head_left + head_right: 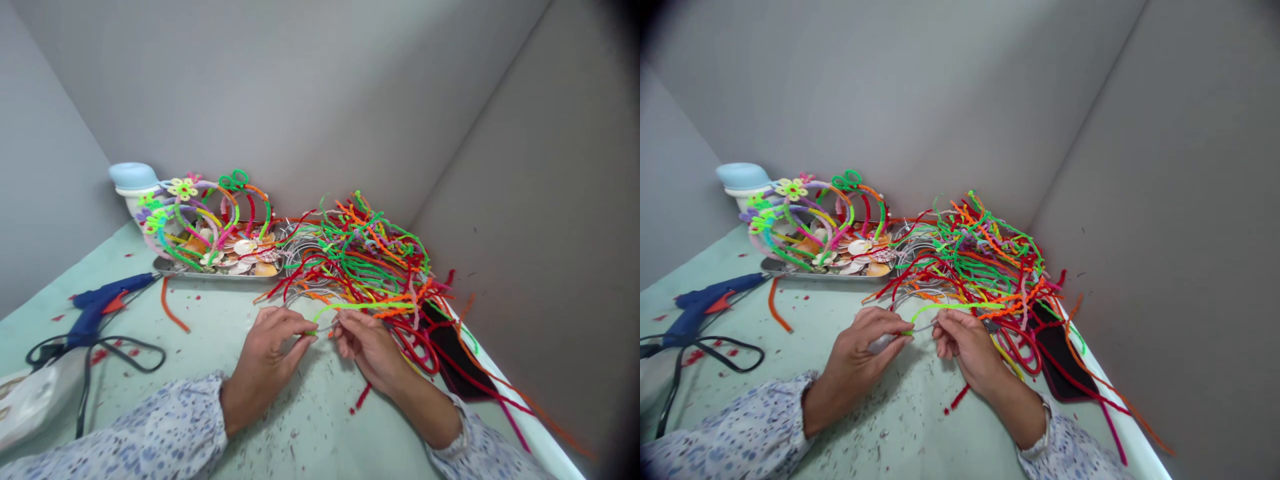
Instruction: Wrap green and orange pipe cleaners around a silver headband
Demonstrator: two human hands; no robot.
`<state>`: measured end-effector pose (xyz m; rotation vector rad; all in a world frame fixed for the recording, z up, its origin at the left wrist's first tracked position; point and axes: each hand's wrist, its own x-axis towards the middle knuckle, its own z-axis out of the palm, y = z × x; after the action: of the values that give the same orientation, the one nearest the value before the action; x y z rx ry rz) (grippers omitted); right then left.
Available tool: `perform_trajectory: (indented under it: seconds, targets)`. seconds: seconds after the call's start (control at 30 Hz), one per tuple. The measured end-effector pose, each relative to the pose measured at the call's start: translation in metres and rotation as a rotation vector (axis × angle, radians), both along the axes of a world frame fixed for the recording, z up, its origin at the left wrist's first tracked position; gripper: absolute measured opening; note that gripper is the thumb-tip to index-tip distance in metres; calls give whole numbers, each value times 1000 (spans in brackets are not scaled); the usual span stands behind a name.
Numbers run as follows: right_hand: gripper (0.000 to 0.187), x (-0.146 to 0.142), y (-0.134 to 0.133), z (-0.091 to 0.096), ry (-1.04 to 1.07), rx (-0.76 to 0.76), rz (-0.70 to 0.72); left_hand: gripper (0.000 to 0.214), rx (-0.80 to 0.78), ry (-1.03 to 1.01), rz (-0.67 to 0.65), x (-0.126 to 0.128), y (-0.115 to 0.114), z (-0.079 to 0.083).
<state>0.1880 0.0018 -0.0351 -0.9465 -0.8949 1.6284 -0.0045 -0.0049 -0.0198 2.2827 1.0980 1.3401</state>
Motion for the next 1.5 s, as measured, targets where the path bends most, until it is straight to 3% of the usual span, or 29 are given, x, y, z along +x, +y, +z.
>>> perform_trajectory:
  seconds: [0.3,0.67,1.13,1.5]
  targets:
    - [31,-1,1,-1,-8,5,1,12,-65,-7,-16,0,-1,-1]
    - [34,0,0,0,-66,31,23,7,-296,5,-51,3,-4,0]
    - [33,1,0,-2,-50,15,6,11,-229,-31,-20,2,-4,-6]
    - [34,-1,0,2,-83,10,1,7,-363,27,-56,5,-5,-1]
